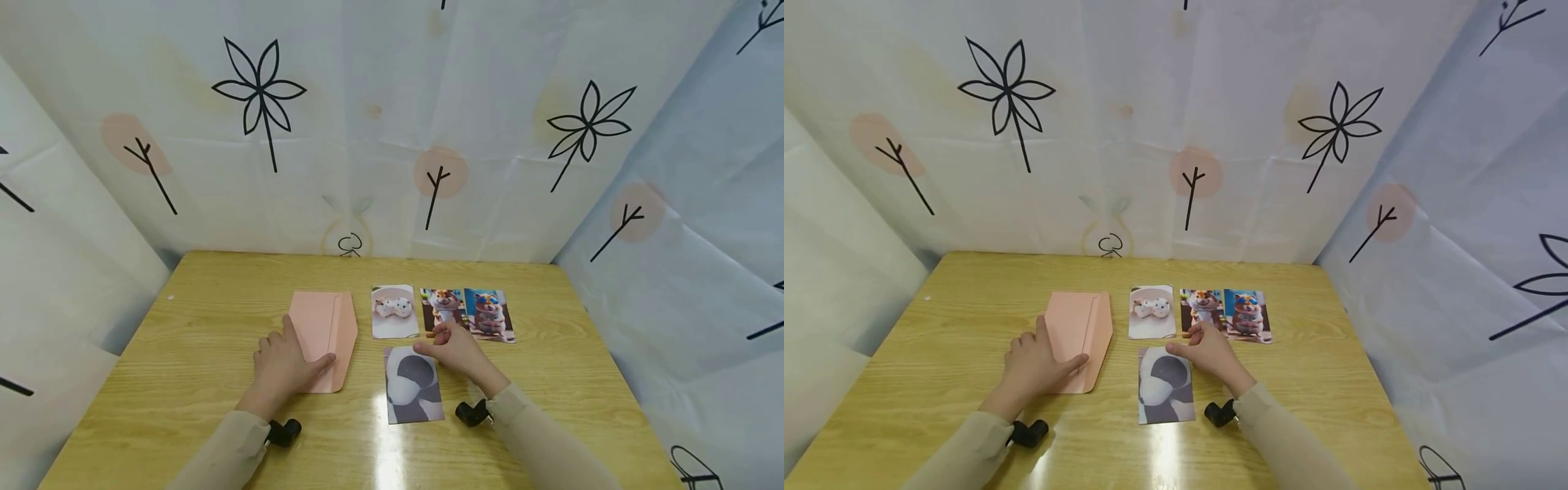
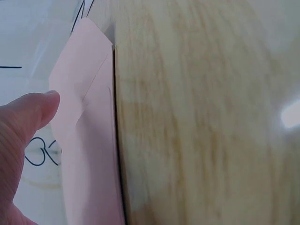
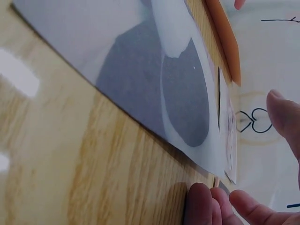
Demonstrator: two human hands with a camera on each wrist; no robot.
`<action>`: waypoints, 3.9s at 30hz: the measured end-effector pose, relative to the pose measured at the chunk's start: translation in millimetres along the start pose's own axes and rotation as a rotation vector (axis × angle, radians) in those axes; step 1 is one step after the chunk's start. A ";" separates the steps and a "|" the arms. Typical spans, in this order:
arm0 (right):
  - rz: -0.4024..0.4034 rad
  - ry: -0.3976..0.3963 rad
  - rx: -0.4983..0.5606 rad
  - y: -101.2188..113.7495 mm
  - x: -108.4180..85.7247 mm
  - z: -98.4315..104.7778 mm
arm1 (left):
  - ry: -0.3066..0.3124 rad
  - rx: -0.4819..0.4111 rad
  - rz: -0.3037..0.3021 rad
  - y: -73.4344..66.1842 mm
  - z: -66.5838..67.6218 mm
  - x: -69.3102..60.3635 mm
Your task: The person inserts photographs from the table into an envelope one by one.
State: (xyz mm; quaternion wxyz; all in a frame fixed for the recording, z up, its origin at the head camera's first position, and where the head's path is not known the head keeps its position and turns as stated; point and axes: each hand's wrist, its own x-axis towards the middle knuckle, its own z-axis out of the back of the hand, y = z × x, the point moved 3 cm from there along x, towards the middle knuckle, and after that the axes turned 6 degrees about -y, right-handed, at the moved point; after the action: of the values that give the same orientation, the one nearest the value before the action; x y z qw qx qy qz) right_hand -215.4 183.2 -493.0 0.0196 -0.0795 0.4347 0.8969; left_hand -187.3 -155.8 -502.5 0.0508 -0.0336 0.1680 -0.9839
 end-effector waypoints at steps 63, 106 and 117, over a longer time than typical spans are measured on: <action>0.116 -0.220 0.260 20.9 10.4 48.8 | -0.185 -0.096 -0.088 -3.8 23.0 -0.6; 0.262 -0.227 0.358 102.1 -14.7 4.5 | -0.306 -0.038 -0.190 -40.5 16.6 -8.3; 0.228 -0.148 0.441 85.3 11.1 -26.9 | -0.297 -0.011 -0.187 -42.6 16.0 -9.8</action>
State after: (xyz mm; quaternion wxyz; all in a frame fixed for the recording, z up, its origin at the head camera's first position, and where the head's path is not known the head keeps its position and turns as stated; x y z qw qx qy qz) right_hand -231.8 108.8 -444.9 -0.0331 0.0419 0.6231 0.7803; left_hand -180.0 -120.0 -473.7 -0.0167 -0.1944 0.1601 -0.9676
